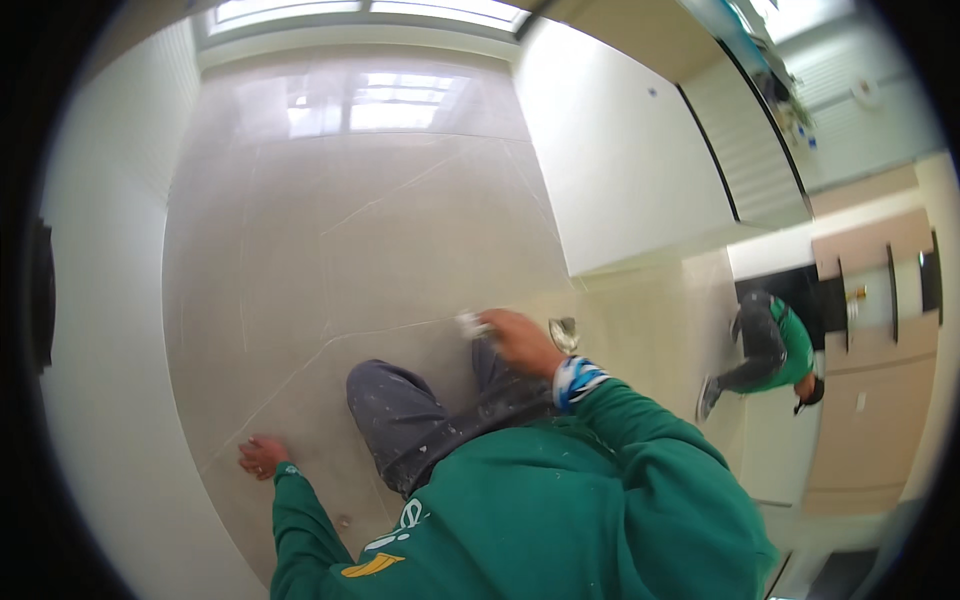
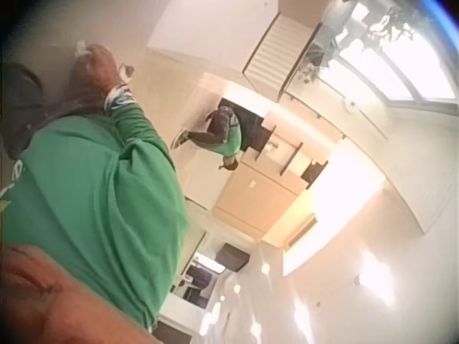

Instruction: The person wipes a tile floor with a cloth and then uses a putty knife to apply a material into the seams between the tiles.

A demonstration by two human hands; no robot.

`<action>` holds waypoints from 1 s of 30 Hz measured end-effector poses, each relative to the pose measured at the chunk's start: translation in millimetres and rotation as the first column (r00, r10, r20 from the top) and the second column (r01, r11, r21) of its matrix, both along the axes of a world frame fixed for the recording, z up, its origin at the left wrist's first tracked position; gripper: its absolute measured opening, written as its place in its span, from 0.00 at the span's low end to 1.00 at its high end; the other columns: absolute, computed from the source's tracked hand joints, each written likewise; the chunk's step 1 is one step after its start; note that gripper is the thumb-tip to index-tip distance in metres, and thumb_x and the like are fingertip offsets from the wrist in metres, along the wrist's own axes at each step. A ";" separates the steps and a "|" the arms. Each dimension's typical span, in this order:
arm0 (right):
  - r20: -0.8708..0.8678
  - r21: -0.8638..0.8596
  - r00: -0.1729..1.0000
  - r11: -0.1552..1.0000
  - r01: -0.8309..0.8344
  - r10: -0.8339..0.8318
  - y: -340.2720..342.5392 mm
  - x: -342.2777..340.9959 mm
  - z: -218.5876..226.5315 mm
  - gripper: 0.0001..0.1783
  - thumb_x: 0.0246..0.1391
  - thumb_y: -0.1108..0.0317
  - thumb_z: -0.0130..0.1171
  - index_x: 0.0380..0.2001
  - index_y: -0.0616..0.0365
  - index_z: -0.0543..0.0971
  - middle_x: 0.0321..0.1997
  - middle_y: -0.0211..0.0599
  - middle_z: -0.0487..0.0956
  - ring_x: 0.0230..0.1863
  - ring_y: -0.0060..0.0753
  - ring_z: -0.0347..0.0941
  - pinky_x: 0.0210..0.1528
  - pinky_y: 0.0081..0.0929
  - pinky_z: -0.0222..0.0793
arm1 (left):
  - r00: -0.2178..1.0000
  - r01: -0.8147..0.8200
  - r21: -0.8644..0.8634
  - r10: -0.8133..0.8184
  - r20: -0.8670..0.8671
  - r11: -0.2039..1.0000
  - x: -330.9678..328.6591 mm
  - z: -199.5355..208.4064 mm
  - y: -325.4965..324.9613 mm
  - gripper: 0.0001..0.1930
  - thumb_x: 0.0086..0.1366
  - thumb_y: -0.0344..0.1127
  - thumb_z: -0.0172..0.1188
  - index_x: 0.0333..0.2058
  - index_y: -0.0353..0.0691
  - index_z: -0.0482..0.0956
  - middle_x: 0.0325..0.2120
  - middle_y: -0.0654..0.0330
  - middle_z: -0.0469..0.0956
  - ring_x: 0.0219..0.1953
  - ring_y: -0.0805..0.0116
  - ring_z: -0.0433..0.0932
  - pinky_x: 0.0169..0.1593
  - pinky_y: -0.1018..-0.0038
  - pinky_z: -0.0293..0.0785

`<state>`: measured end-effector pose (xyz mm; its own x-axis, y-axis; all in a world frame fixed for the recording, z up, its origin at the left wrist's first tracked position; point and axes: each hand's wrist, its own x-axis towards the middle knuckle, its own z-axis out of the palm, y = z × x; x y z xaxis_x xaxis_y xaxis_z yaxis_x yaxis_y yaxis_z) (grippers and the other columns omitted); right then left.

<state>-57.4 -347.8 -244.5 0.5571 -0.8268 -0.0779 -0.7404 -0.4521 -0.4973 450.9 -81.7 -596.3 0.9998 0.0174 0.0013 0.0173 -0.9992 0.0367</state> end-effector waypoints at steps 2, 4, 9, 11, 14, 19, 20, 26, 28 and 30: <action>-0.074 -0.015 0.957 0.960 0.279 -0.280 22.5 -117.6 10.3 0.18 0.60 0.73 0.53 0.54 0.59 0.77 0.55 0.52 0.79 0.56 0.59 0.75 0.59 0.44 0.70 | 0.965 0.030 -0.089 -0.052 -0.256 0.996 -23.2 -3.5 -1.6 0.31 0.77 0.59 0.41 0.70 0.48 0.63 0.71 0.50 0.59 0.73 0.50 0.58 0.70 0.41 0.53; 0.068 -0.021 0.841 0.842 0.539 -0.537 32.7 -166.2 1.6 0.15 0.66 0.69 0.50 0.53 0.58 0.77 0.51 0.56 0.81 0.52 0.62 0.77 0.56 0.46 0.72 | 0.862 0.410 0.043 -0.372 -0.345 0.911 102.7 37.1 28.0 0.32 0.77 0.59 0.41 0.69 0.44 0.64 0.68 0.50 0.65 0.70 0.50 0.63 0.70 0.46 0.57; -0.039 -0.064 0.517 0.518 0.853 -0.855 68.7 -315.6 -22.2 0.16 0.67 0.61 0.52 0.49 0.61 0.78 0.43 0.58 0.82 0.47 0.64 0.78 0.47 0.50 0.73 | 0.814 -0.195 -0.770 -0.338 -0.473 0.607 20.2 52.4 -13.2 0.31 0.80 0.53 0.39 0.68 0.32 0.64 0.67 0.50 0.68 0.67 0.53 0.68 0.69 0.61 0.62; 0.113 -0.054 0.478 0.475 0.878 -0.871 44.2 -291.5 -67.9 0.16 0.67 0.59 0.52 0.45 0.60 0.78 0.40 0.58 0.82 0.44 0.65 0.78 0.44 0.50 0.73 | 0.810 0.077 -0.830 -0.520 -0.271 0.553 10.0 79.3 -43.2 0.29 0.80 0.47 0.41 0.68 0.29 0.63 0.68 0.49 0.67 0.68 0.55 0.66 0.72 0.62 0.59; 0.055 -0.015 0.487 0.487 0.873 -0.872 30.4 -319.5 -115.6 0.15 0.66 0.58 0.53 0.41 0.61 0.78 0.38 0.60 0.81 0.41 0.66 0.77 0.42 0.50 0.71 | 0.497 0.271 -0.744 -0.751 -0.435 0.611 -172.9 106.4 -95.8 0.28 0.79 0.45 0.47 0.68 0.30 0.62 0.69 0.45 0.64 0.71 0.51 0.62 0.72 0.62 0.57; 0.218 0.178 0.403 0.442 0.879 -0.889 -89.1 -210.2 -215.6 0.15 0.65 0.60 0.52 0.40 0.61 0.78 0.36 0.60 0.80 0.40 0.67 0.77 0.43 0.52 0.73 | 0.354 0.821 -0.278 -0.827 -0.437 0.499 -281.0 192.6 -192.2 0.35 0.72 0.57 0.54 0.68 0.38 0.65 0.69 0.46 0.64 0.72 0.47 0.60 0.72 0.51 0.56; 0.203 0.139 0.427 0.458 0.878 -0.881 -95.4 -191.3 -240.2 0.14 0.64 0.61 0.51 0.40 0.61 0.79 0.37 0.58 0.81 0.41 0.67 0.77 0.44 0.53 0.73 | 0.351 0.879 -0.134 -0.812 -0.467 0.457 -302.5 197.4 -198.4 0.36 0.71 0.59 0.55 0.68 0.40 0.66 0.70 0.48 0.63 0.72 0.48 0.59 0.71 0.48 0.55; -0.484 0.061 0.658 0.728 0.682 -0.577 -55.7 -49.4 -293.8 0.33 0.65 0.62 0.47 0.73 0.52 0.62 0.80 0.47 0.54 0.77 0.58 0.53 0.69 0.64 0.55 | 0.337 0.911 -0.042 -0.801 -0.495 0.410 -322.8 180.5 -210.6 0.37 0.68 0.63 0.56 0.67 0.43 0.67 0.71 0.49 0.60 0.74 0.49 0.56 0.71 0.44 0.53; -0.557 0.078 0.694 0.804 0.590 -0.456 -51.7 -44.0 -276.9 0.37 0.67 0.59 0.46 0.76 0.51 0.56 0.83 0.44 0.46 0.80 0.54 0.46 0.68 0.71 0.53 | 0.368 0.903 -0.009 -0.784 -0.500 0.429 -309.7 187.6 -212.9 0.37 0.68 0.62 0.57 0.67 0.43 0.67 0.71 0.48 0.60 0.74 0.49 0.56 0.71 0.43 0.52; -0.641 0.077 0.601 0.739 0.669 -0.477 -81.6 -63.1 -264.4 0.36 0.68 0.58 0.45 0.77 0.51 0.54 0.82 0.44 0.48 0.80 0.53 0.47 0.68 0.75 0.52 | 0.335 0.919 -0.004 -0.787 -0.518 0.395 -310.2 190.6 -226.4 0.39 0.67 0.63 0.57 0.67 0.43 0.67 0.71 0.46 0.60 0.73 0.49 0.57 0.72 0.43 0.51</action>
